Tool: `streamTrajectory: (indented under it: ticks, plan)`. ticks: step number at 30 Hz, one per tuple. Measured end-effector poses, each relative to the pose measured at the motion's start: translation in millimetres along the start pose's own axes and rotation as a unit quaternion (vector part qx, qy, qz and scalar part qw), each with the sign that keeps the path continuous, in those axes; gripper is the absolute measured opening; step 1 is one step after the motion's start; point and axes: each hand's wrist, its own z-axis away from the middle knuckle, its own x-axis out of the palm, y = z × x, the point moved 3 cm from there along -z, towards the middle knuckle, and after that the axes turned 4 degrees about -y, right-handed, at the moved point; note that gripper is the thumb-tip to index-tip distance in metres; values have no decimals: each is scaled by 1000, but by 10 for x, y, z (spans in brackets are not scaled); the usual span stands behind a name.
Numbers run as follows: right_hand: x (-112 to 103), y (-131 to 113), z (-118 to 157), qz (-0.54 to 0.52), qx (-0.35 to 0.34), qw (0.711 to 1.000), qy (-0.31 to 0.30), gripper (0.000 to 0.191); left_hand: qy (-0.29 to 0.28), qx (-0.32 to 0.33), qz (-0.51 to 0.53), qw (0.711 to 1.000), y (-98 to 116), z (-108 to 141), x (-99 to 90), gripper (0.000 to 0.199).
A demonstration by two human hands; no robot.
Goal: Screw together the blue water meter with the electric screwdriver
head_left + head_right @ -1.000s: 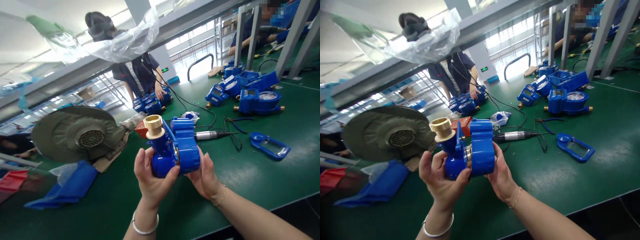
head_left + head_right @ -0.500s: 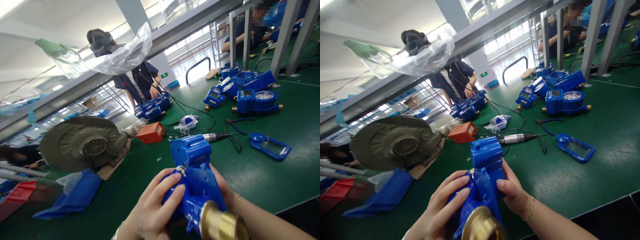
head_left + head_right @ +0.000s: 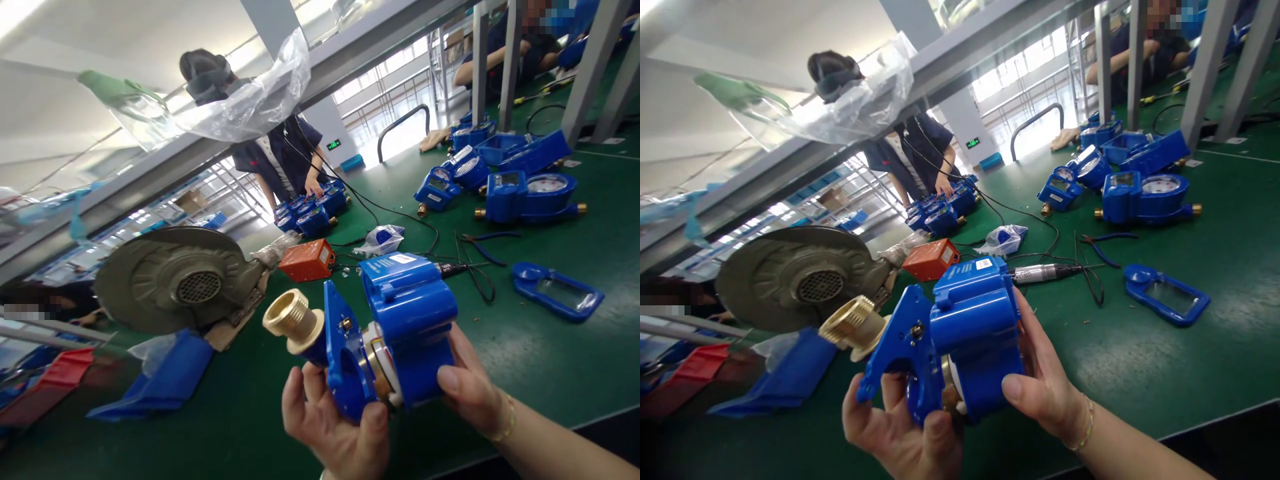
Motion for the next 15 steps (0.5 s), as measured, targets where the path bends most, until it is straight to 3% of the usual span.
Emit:
streamTrajectory:
  ticks: [5, 8, 11, 13, 15]
  plan:
    - [27, -67, -80, 24, 1, 1000, -18, 89, -16, -223, 58, 973, 86, -148, 56, 70]
    - [24, -92, -129, 21, 11, 1000, -10, 85, -52, -284, 109, 951, 116, -278, 87, 68]
    - [60, -170, -173, 109, 16, 994, 15, 90, -63, -314, 197, 927, 19, -326, 135, 62]
    - [107, -238, -188, 243, 37, 968, 51, 100, -62, -337, 257, 903, -104, -285, 175, 64]
    - [165, -307, -184, 398, 50, 911, 95, 109, -78, -374, 308, 871, -230, -197, 217, 71]
